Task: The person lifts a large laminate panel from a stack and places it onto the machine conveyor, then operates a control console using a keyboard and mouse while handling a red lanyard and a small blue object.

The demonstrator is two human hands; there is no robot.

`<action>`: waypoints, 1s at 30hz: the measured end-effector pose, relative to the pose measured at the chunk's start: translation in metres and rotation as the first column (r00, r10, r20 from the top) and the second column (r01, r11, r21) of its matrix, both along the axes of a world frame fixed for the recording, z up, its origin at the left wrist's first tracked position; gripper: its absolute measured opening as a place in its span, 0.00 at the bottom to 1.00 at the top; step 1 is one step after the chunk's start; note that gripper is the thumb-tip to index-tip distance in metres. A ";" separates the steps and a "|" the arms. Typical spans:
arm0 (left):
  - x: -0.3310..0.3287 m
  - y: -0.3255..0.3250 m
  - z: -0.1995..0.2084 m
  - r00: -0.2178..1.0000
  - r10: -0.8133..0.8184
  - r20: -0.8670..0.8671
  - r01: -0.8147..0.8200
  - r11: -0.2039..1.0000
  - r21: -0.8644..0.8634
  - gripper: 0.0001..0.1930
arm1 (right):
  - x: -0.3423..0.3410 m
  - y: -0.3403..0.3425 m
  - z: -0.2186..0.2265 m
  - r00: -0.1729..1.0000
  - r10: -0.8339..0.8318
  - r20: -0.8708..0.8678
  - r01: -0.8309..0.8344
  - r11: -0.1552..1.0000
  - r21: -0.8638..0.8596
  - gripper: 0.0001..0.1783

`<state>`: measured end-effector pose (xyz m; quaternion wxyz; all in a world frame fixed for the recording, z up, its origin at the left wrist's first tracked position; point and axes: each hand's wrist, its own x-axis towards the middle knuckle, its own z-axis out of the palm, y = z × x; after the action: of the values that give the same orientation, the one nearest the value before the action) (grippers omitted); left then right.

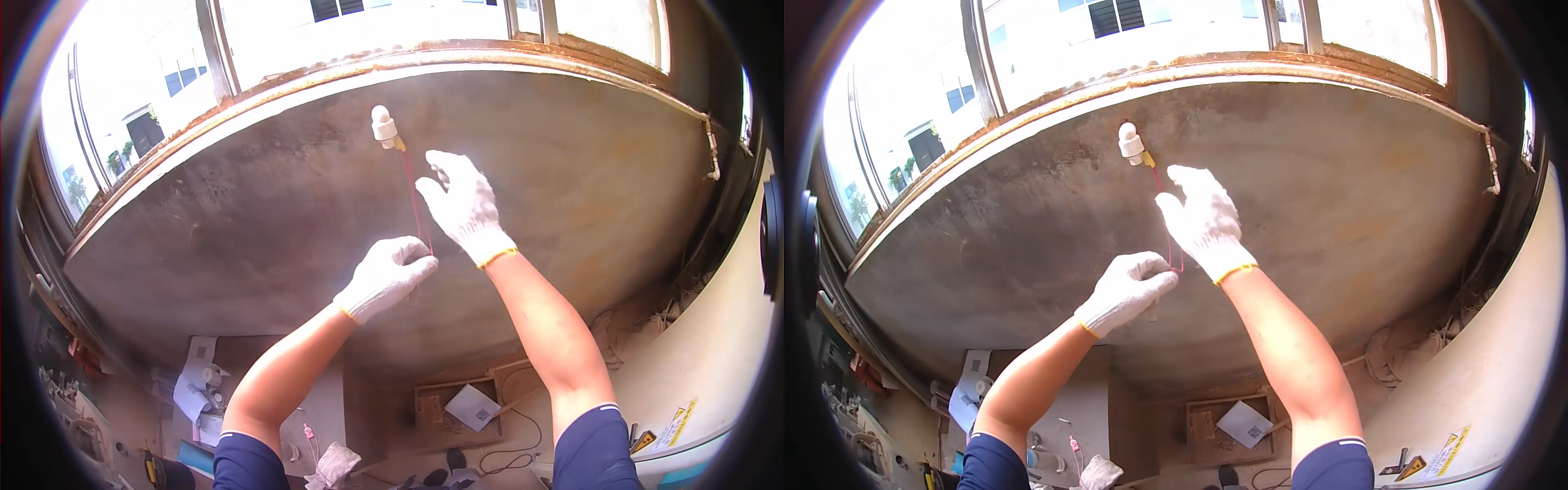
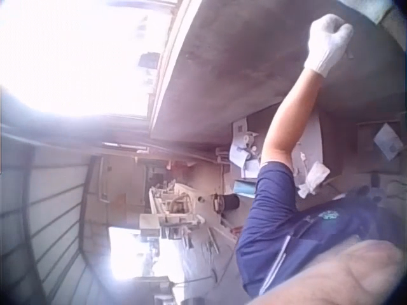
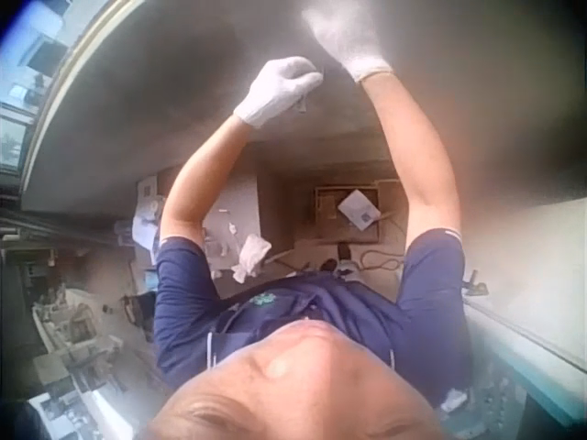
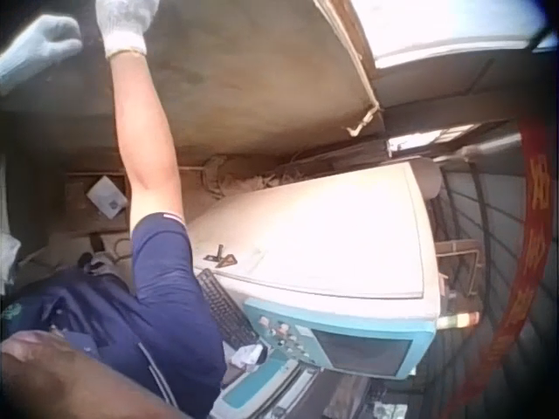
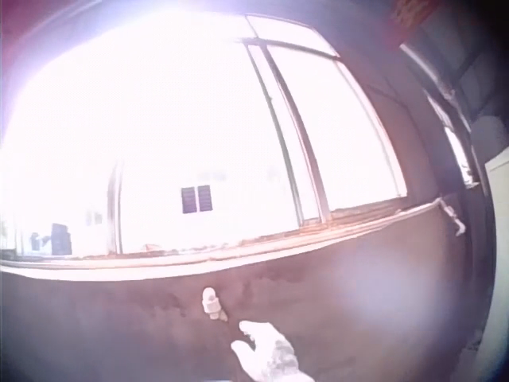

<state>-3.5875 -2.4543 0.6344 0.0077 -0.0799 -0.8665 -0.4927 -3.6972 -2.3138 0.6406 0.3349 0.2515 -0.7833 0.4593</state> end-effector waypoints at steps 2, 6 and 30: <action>0.013 -0.006 -0.007 0.998 0.052 -0.020 -0.053 0.994 -0.100 0.11 | -0.032 -0.038 0.018 0.997 -0.076 -0.002 0.076 0.997 0.033 0.24; 0.031 -0.015 -0.006 0.984 0.178 0.027 -0.170 0.966 -0.197 0.11 | -0.053 -0.077 0.035 0.983 -0.050 0.177 0.055 0.998 -0.022 0.26; 0.060 -0.012 -0.058 0.884 0.417 0.211 -0.440 0.895 0.075 0.13 | -0.089 -0.043 0.084 0.798 0.459 -0.391 -0.384 0.887 0.257 0.05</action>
<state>-3.5278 -2.4665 0.5763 0.0390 0.1618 -0.8279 -0.5356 -3.7859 -2.3573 0.7243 0.3705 0.5442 -0.6457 0.3868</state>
